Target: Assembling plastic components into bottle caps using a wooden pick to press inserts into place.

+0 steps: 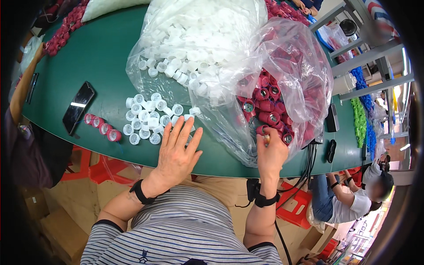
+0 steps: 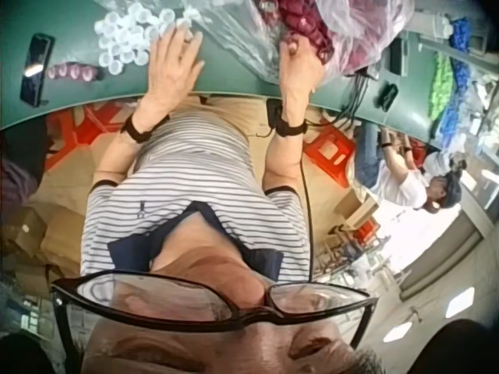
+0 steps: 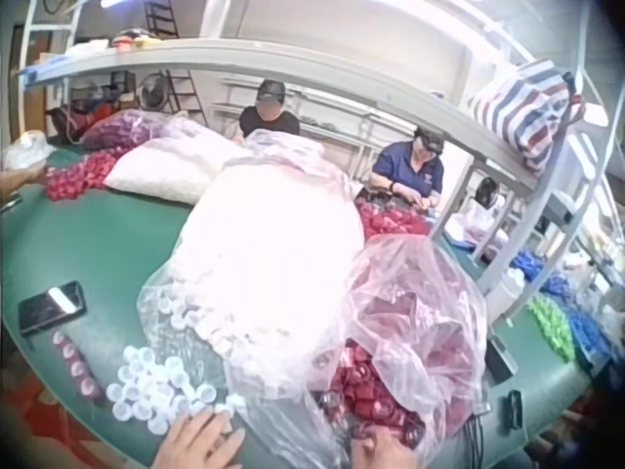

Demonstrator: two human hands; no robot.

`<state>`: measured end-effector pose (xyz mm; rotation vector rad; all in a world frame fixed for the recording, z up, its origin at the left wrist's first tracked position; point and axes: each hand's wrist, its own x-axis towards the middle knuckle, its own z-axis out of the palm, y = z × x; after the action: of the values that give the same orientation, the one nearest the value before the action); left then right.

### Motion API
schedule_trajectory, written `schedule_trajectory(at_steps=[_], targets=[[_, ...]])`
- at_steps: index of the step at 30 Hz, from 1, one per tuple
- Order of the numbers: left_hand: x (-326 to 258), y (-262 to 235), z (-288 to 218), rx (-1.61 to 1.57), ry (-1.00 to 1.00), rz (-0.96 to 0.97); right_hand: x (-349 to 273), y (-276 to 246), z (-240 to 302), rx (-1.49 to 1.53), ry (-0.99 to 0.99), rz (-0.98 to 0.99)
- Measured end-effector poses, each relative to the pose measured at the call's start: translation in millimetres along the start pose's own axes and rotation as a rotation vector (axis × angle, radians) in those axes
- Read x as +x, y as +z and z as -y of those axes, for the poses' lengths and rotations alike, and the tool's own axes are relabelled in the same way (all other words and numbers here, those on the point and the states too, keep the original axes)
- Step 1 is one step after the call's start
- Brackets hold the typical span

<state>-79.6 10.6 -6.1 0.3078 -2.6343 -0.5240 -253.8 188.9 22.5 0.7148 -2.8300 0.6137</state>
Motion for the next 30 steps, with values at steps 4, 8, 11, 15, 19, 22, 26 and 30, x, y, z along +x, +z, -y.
schedule_trajectory(at_steps=[4,8,11,15,19,22,26,30], targets=[[-1.6,-7.0,-6.6,-0.02,0.028,-0.054,-6.9,3.8,-0.5,-0.057,-0.06,0.005],[-8.1,-17.5,-16.3,-0.345,0.004,-0.126,-30.3,-26.5,25.5,0.249,-0.157,-0.033],[-3.2,-18.4,-24.8,-0.639,-0.114,-0.091,-48.0,-22.2,38.6,0.35,-0.337,0.14],[4.8,-19.4,-23.4,-0.874,-0.355,0.094,-58.7,-4.6,43.3,0.28,-0.522,0.273],[7.7,-16.8,-20.2,-0.799,-0.32,0.14,-61.5,1.8,45.3,0.367,-0.498,0.23],[9.6,-12.6,-21.0,-0.793,-0.32,0.129,-66.4,-5.0,48.7,0.479,-0.284,0.233],[14.2,-2.5,-24.0,-0.755,-0.265,0.096,-63.2,-1.3,60.8,0.549,-0.104,0.281],[14.1,2.7,-23.8,-0.806,-0.289,0.039,-63.9,10.2,72.4,0.558,-0.193,0.256]])
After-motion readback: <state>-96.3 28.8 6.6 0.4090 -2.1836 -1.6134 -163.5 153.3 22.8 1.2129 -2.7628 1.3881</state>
